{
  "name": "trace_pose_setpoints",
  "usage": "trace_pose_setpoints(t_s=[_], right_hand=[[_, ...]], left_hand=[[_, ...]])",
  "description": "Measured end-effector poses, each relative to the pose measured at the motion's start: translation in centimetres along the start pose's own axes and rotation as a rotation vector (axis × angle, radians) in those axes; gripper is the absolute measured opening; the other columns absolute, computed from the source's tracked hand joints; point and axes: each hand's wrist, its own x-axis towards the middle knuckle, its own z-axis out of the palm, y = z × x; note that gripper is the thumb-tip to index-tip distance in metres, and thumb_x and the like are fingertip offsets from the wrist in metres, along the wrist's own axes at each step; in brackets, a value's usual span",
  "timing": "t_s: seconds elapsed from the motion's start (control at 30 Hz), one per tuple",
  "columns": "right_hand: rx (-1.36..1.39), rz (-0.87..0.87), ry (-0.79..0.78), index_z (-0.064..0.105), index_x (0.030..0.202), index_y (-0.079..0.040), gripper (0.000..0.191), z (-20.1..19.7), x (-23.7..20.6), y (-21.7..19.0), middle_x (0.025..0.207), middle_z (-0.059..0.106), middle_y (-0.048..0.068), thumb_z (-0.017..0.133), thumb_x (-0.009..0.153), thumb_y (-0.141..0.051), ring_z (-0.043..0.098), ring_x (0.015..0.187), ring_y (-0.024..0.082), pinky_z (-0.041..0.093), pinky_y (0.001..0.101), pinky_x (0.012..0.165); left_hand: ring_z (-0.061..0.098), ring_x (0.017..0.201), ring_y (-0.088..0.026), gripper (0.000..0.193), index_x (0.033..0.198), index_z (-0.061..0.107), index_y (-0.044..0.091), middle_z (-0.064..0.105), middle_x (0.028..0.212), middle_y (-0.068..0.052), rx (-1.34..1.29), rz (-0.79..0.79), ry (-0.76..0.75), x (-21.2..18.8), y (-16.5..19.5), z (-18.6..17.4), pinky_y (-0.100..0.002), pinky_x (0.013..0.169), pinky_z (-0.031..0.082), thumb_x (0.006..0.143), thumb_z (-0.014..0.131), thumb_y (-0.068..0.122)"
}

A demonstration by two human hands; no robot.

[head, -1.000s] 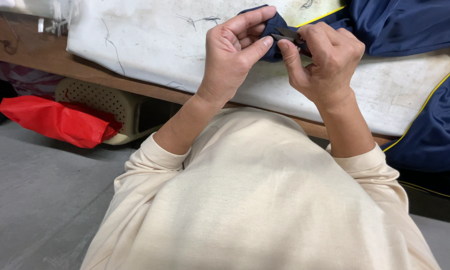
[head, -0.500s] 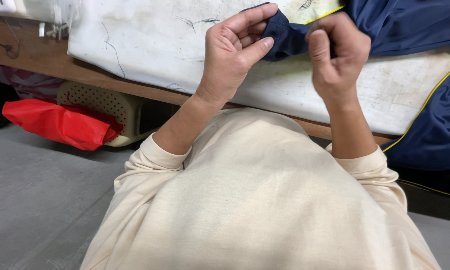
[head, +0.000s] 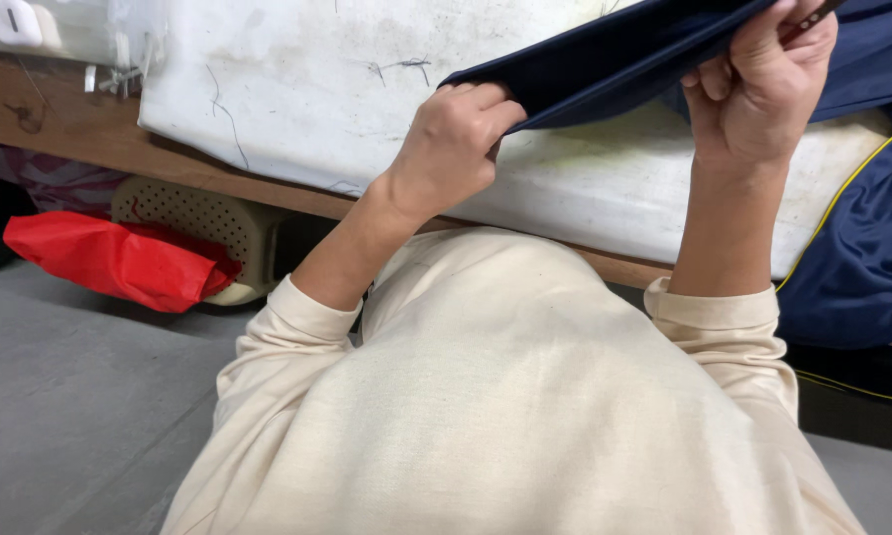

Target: The person uses small scissors to trim loose threads and excess fabric from the hem of a navy blue garment with yellow piping. They repeatedly reposition the garment, cut small sections, and pull away cut pieces while working on a white table.

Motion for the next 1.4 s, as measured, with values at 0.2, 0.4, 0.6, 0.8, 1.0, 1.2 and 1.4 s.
trace_pose_setpoints(t_s=[0.2, 0.4, 0.6, 0.8, 1.0, 1.2, 1.4], right_hand=[[0.132, 0.154, 0.240, 0.049, 0.094, -0.010, 0.032, -2.7, -0.8, 0.6, 0.065, 0.044, 0.000, 0.062, 0.120, -0.021, 0.033, 0.046, 0.010, 0.031, 0.0284, 0.050], [-0.762, -0.219, 0.350, 0.058, 0.097, -0.004, 0.022, 2.1, -2.1, 0.7, 0.072, 0.051, 0.002, 0.066, 0.116, -0.013, 0.035, 0.052, 0.010, 0.029, 0.0247, 0.050], [-0.579, -0.023, -0.091, 0.066, 0.101, 0.001, 0.012, 4.6, -3.8, 0.1, 0.079, 0.058, 0.004, 0.069, 0.112, -0.004, 0.038, 0.057, 0.009, 0.028, 0.0209, 0.051], [0.280, 0.503, 0.034, 0.065, 0.100, -0.002, 0.026, 3.3, -2.5, 0.3, 0.068, 0.057, -0.001, 0.067, 0.109, -0.027, 0.032, 0.043, 0.002, 0.022, 0.0184, 0.040], [0.345, 0.538, 0.057, 0.062, 0.098, -0.002, 0.022, 4.6, -2.0, 0.5, 0.075, 0.057, 0.001, 0.069, 0.107, -0.021, 0.036, 0.049, 0.004, 0.026, 0.0203, 0.046], [-0.814, -0.346, -0.147, 0.064, 0.099, 0.001, 0.022, 6.9, -3.9, -1.7, 0.093, 0.056, 0.011, 0.083, 0.091, 0.008, 0.049, 0.075, 0.018, 0.037, 0.0281, 0.062], [-1.188, -0.656, -0.354, 0.074, 0.096, 0.000, 0.035, 9.8, -6.1, -1.2, 0.089, 0.063, 0.013, 0.079, 0.062, 0.000, 0.058, 0.068, 0.023, 0.041, 0.0349, 0.060]], left_hand=[[0.063, 0.111, -0.024, 0.015, 0.090, 0.073, 0.005, 0.069, 0.095, -0.006, -0.124, 0.196, 0.304, -0.4, -0.1, -0.5, -0.040, 0.098, 0.043, 0.081, 0.084, 0.002], [0.063, 0.110, -0.018, 0.020, 0.083, 0.070, 0.009, 0.065, 0.082, 0.002, -0.385, 0.134, 0.151, 1.4, 1.4, -0.3, -0.038, 0.105, 0.037, 0.088, 0.090, 0.011], [0.062, 0.089, -0.014, 0.024, 0.104, 0.070, 0.005, 0.072, 0.092, -0.001, -0.481, 0.077, 0.013, 3.3, 2.9, -1.5, -0.035, 0.095, 0.042, 0.089, 0.087, 0.010], [0.071, 0.100, -0.012, 0.030, 0.116, 0.072, 0.001, 0.074, 0.103, -0.004, -0.939, 0.013, -0.326, 3.1, 0.7, -2.7, -0.031, 0.100, 0.058, 0.088, 0.082, 0.004], [0.071, 0.088, -0.012, 0.021, 0.107, 0.075, 0.000, 0.076, 0.093, -0.003, -1.255, -0.200, -0.273, 2.1, 0.7, -1.3, -0.028, 0.092, 0.057, 0.087, 0.082, 0.004], [0.055, 0.072, -0.013, 0.018, 0.099, 0.085, 0.010, 0.062, 0.075, -0.004, -0.299, -0.311, 0.278, 1.1, 2.8, -0.5, -0.025, 0.067, 0.044, 0.085, 0.078, -0.001], [0.066, 0.087, -0.006, 0.028, 0.129, 0.070, 0.001, 0.072, 0.098, -0.002, -1.249, -0.329, 0.231, 0.3, 2.7, 0.5, -0.023, 0.090, 0.060, 0.102, 0.062, -0.004]])
